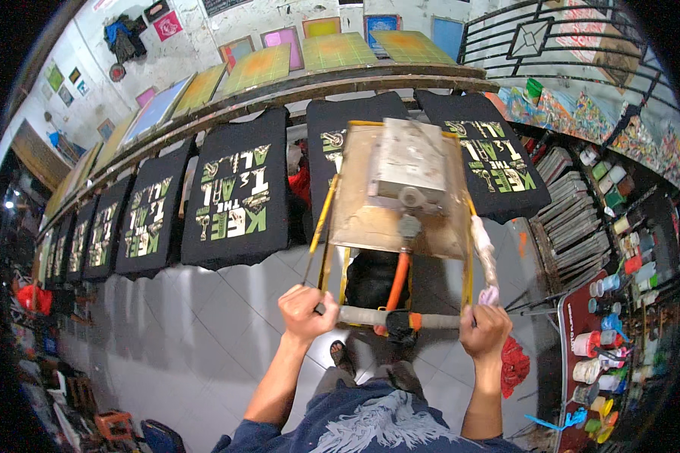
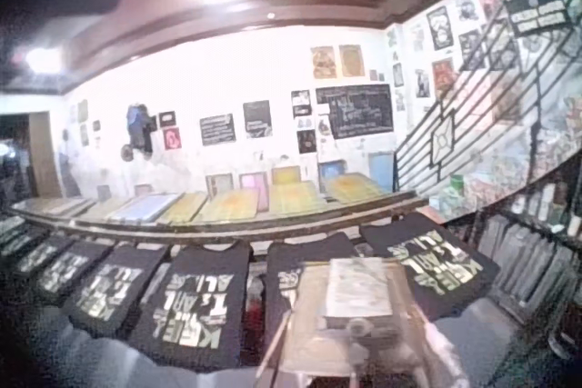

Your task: The person operates a flash dryer by hand over a series of screen-printed t-shirts on a production line, moving the drying unit between garments and briefly touching the print surfaces.

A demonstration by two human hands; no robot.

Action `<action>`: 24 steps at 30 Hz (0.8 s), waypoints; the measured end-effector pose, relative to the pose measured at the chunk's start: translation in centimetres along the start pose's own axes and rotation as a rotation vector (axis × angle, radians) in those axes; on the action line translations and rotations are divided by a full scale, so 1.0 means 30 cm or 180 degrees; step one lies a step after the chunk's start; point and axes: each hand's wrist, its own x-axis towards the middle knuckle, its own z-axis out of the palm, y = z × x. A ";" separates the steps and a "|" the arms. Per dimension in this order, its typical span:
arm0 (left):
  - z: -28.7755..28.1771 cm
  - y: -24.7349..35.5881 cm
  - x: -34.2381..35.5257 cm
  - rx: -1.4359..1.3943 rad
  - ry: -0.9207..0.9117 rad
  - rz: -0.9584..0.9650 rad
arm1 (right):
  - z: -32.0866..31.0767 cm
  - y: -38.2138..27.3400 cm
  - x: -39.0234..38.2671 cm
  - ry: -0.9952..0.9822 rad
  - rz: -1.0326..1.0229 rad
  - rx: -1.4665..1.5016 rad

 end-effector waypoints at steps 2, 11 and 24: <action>0.002 0.005 0.007 -0.0211 -0.0101 0.0122 | -0.007 0.008 -0.078 0.0088 0.0041 -0.0208; 0.068 0.108 -0.016 -0.0490 -0.0297 -0.0058 | -0.027 0.175 -0.121 0.0335 -0.0162 -0.0351; 0.164 0.285 -0.054 -0.0378 -0.0162 -0.0301 | -0.036 0.428 -0.041 0.0349 -0.0639 -0.0177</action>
